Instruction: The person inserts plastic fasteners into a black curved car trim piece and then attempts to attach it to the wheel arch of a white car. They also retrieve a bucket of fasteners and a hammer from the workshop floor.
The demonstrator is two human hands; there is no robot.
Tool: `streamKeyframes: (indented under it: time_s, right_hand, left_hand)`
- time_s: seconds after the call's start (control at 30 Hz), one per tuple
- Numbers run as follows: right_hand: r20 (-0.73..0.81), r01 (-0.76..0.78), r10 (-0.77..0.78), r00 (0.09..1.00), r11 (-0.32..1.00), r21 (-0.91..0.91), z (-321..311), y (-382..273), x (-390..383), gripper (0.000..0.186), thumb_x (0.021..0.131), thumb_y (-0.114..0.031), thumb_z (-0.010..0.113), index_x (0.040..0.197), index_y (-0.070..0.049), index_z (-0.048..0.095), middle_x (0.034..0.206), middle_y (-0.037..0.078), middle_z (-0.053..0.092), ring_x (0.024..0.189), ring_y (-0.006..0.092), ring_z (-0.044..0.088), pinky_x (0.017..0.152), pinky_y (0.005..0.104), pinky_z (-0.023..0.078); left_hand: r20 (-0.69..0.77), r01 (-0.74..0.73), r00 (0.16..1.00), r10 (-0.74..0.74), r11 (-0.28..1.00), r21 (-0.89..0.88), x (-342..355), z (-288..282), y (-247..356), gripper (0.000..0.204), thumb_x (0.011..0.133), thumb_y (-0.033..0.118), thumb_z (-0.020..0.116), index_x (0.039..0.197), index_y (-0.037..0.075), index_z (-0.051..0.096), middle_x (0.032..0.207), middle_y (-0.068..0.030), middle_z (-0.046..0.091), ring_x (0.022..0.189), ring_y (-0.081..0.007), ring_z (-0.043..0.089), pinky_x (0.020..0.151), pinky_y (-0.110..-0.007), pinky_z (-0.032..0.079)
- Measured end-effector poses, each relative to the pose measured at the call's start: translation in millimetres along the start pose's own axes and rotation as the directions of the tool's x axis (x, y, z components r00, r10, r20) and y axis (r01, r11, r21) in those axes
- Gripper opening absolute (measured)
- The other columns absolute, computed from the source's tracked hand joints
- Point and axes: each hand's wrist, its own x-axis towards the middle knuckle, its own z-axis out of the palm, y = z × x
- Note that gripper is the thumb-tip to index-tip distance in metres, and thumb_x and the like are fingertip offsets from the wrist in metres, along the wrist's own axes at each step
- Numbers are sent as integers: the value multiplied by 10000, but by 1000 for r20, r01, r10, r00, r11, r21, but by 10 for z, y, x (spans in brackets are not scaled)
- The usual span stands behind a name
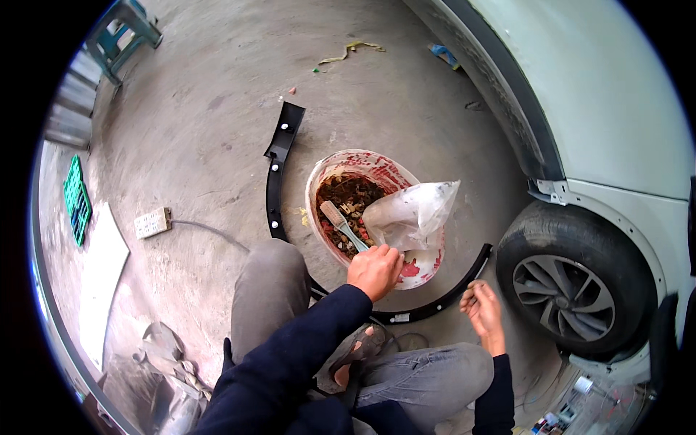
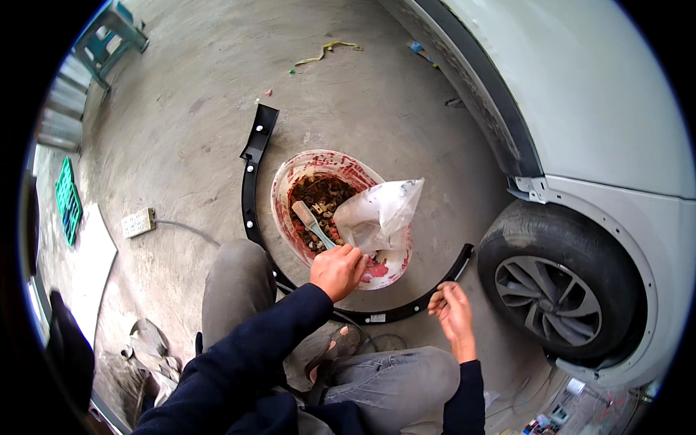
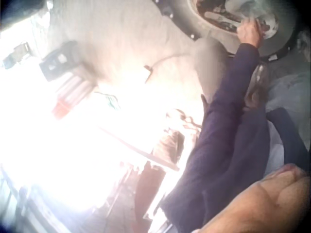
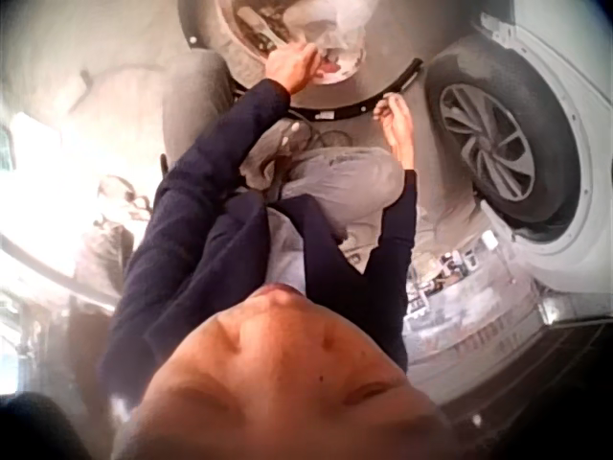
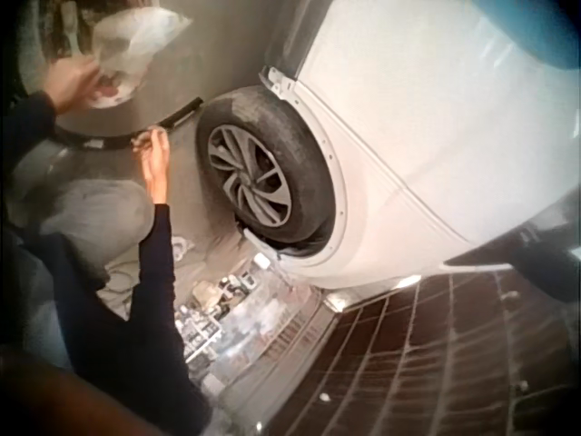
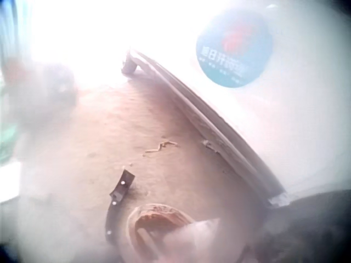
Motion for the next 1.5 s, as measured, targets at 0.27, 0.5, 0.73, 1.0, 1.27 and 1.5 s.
streamKeyframes:
  time_s: [0.27, 0.5, 0.73, 1.0, 1.27, 1.5]
  right_hand:
    - [-77, -109, 124, 989, 979, 173, 126, 832, -832, 175, 1062, -238, 461, 1063, -80, 536, 882, 105, 671, 757, 214, 680, 645, 341, 561]
    - [131, -88, 55, 990, 960, 265, 466, 739, -1324, 219, 1064, -279, 473, 1095, -68, 522, 933, 83, 661, 798, 177, 671, 681, 298, 538]
    - [-31, 20, -9, 999, 933, 359, 205, 1038, -2110, 220, 1070, -271, 468, 1052, -60, 529, 944, 75, 660, 827, 161, 663, 712, 303, 539]
    - [-231, 75, 8, 973, 936, 345, -70, 906, -3053, 213, 1060, -276, 493, 1072, -68, 537, 940, 97, 673, 781, 179, 672, 662, 294, 536]
    - [-417, 225, -78, 905, 922, 315, -910, 1085, -3706, 195, 1051, -236, 510, 1075, -42, 503, 971, 167, 677, 831, 258, 707, 675, 354, 578]
    - [-484, 463, -177, 857, 677, 572, -1683, 1477, -3397, 159, 1047, -196, 500, 1045, -39, 524, 1069, 204, 682, 1011, 354, 697, 855, 450, 587]
  left_hand:
    - [363, 238, 903, -232, 971, 28, 194, -72, -91, 360, 931, 385, 604, 838, 38, 641, 805, -196, 676, 762, -392, 667, 683, -505, 517]
    - [632, 106, 767, 110, 950, -294, 599, -850, 338, 230, 966, 188, 615, 1022, -32, 655, 873, -133, 690, 781, -181, 660, 703, -314, 515]
    - [541, -277, 823, 174, 954, 115, 76, -466, -545, 291, 953, 260, 602, 833, -5, 622, 760, -236, 614, 717, -429, 613, 624, -504, 449]
    - [394, -445, 855, 338, 868, 220, 48, -493, -604, 326, 998, 209, 486, 752, 16, 579, 710, -207, 587, 702, -407, 587, 634, -491, 437]
    - [373, -452, 854, 364, 873, 184, 17, -413, -537, 299, 1007, 168, 470, 784, -6, 568, 789, -194, 573, 781, -386, 584, 703, -468, 452]
    - [408, 307, 912, -49, 741, -597, -186, -208, -270, 393, 987, 244, 577, 1242, -54, 586, 1225, -224, 626, 1114, -314, 606, 947, -426, 533]
